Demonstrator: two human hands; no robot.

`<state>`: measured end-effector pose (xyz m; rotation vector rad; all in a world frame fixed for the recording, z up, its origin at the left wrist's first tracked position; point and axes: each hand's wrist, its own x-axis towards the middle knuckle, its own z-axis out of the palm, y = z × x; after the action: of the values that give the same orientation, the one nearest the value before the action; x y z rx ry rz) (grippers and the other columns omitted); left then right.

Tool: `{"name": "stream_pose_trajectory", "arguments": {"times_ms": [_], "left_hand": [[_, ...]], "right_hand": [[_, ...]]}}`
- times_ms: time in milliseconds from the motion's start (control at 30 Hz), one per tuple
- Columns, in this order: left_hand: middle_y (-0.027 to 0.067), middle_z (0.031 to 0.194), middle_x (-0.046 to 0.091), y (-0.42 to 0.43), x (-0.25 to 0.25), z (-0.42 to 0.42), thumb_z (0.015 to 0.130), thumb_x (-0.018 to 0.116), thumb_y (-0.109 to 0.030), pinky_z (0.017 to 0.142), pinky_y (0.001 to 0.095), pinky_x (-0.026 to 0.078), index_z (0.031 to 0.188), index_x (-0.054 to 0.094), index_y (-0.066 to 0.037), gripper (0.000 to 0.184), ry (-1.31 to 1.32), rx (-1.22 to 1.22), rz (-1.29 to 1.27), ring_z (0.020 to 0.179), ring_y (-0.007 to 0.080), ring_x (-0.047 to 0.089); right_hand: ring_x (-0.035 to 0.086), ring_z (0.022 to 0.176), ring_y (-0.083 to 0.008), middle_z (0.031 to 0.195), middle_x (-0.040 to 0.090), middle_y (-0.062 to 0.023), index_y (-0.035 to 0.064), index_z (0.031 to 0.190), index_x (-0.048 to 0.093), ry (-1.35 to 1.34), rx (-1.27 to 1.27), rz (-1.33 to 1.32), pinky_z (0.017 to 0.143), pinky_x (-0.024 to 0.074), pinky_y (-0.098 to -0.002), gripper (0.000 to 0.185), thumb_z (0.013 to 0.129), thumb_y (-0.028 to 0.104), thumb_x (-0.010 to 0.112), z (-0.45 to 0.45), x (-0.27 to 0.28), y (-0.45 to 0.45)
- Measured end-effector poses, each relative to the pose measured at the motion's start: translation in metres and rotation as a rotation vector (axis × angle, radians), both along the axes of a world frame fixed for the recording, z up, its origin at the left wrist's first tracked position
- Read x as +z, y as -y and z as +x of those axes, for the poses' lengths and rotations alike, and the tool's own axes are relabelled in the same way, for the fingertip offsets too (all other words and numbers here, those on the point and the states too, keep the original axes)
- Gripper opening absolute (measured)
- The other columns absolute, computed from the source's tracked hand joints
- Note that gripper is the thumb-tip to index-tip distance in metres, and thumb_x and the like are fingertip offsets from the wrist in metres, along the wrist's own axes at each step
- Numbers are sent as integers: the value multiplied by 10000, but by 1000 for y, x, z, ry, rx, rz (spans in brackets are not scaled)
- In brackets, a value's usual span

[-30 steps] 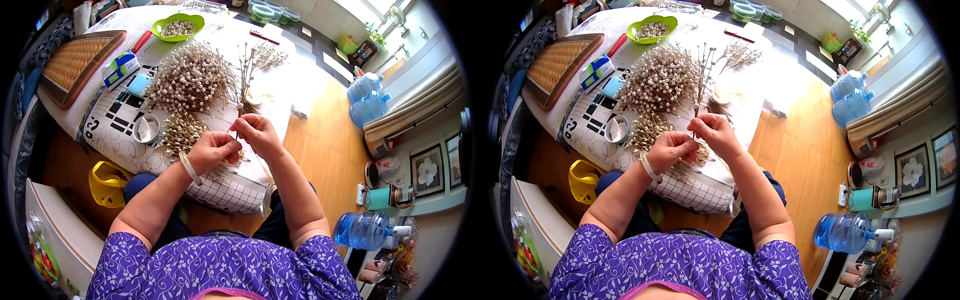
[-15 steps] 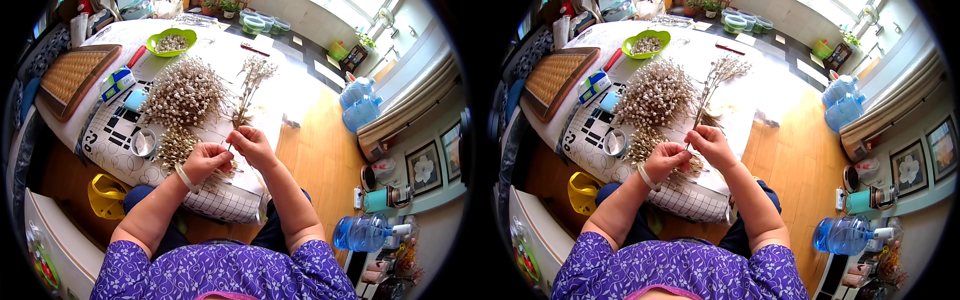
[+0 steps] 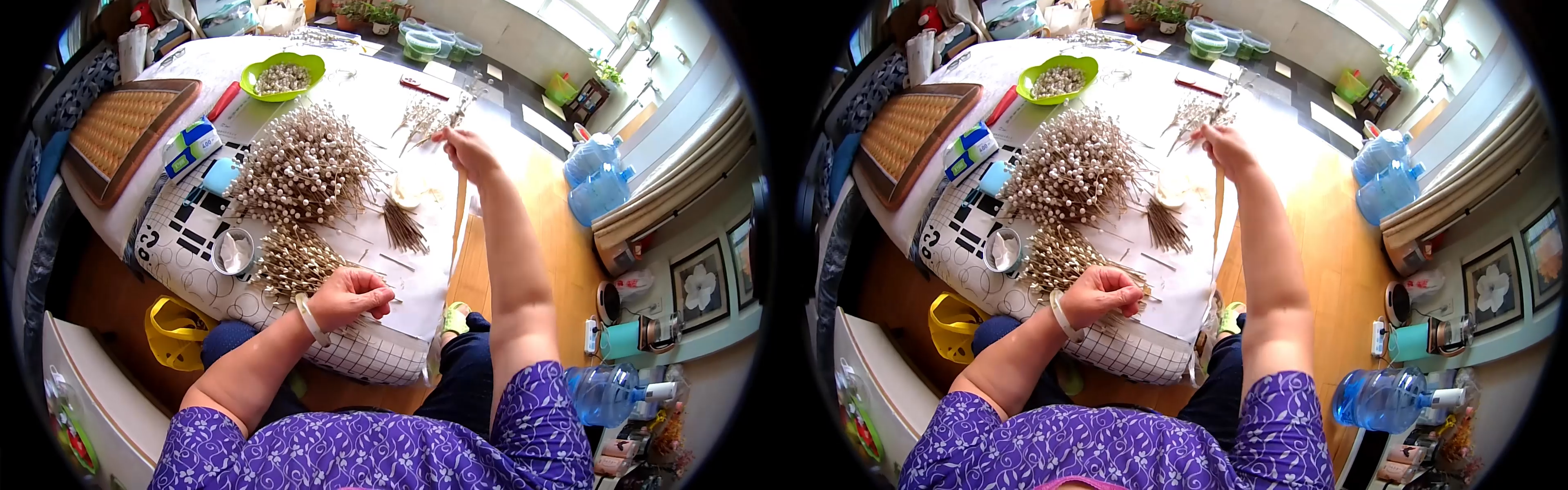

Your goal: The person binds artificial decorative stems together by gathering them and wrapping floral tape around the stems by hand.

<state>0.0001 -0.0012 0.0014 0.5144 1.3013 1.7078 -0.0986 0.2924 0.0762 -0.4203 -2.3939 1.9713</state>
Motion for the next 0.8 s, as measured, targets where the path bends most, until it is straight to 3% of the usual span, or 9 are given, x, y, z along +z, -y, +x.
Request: {"name": "stream_pose_trajectory", "arguments": {"times_ms": [33,133,167,300,467,533,600,700,800], "left_hand": [[55,700,620,-1,-2,0,837,581,-122,606,220,483,827,606,7,132,-2,-26,15,626,95,580],[58,709,622,0,-6,-2,837,583,-130,602,223,486,829,603,5,136,-13,-69,78,629,98,584],[52,691,617,2,-1,1,832,592,-134,586,216,479,806,599,1,138,0,-83,75,609,88,573],[39,648,603,4,2,5,830,599,-153,539,198,454,778,596,-5,158,-40,-123,8,569,77,553],[15,599,571,2,-9,13,833,597,-184,479,181,414,777,601,-6,186,-78,-261,4,522,59,519],[1,598,567,4,-5,20,832,596,-203,483,182,413,780,602,-23,188,-161,-308,-10,526,48,513],[0,603,571,4,-7,26,835,592,-213,490,183,418,785,605,-27,193,-198,-336,-9,536,48,519],[10,622,584,5,-4,26,831,596,-217,515,193,434,802,609,-15,204,-203,-320,-6,565,59,534],[18,638,590,6,-8,21,827,597,-207,543,201,447,818,610,-6,201,-188,-310,12,593,67,544]], "right_hand": [[354,497,-71,575,439,2,1,929,585,82,-66,99,472,338,-213,457,875,439,468,-18,-9,-8],[366,513,-88,591,448,-5,0,987,576,169,-154,159,505,349,-232,555,840,524,469,-12,-17,-11],[387,527,-88,604,467,-12,1,1001,569,102,-57,200,508,349,-226,564,829,531,484,-3,-29,-21],[361,454,-50,561,468,14,-14,870,593,23,-213,135,416,287,-211,288,834,271,565,60,-51,-27],[359,480,-15,609,498,42,-4,889,615,29,-12,27,426,283,-172,187,847,171,562,116,-44,27],[443,561,-33,709,585,9,-7,898,627,-18,82,85,500,371,-182,218,831,198,596,113,-57,46],[484,584,-68,707,606,-20,-9,887,633,-60,115,268,532,409,-220,228,807,205,619,104,-57,70],[485,570,-80,637,594,-52,-23,851,631,-98,109,400,531,411,-242,225,782,191,627,83,-58,105],[571,582,-182,668,622,-102,48,862,650,-158,78,634,574,453,-301,182,776,206,618,56,-71,125]]}}
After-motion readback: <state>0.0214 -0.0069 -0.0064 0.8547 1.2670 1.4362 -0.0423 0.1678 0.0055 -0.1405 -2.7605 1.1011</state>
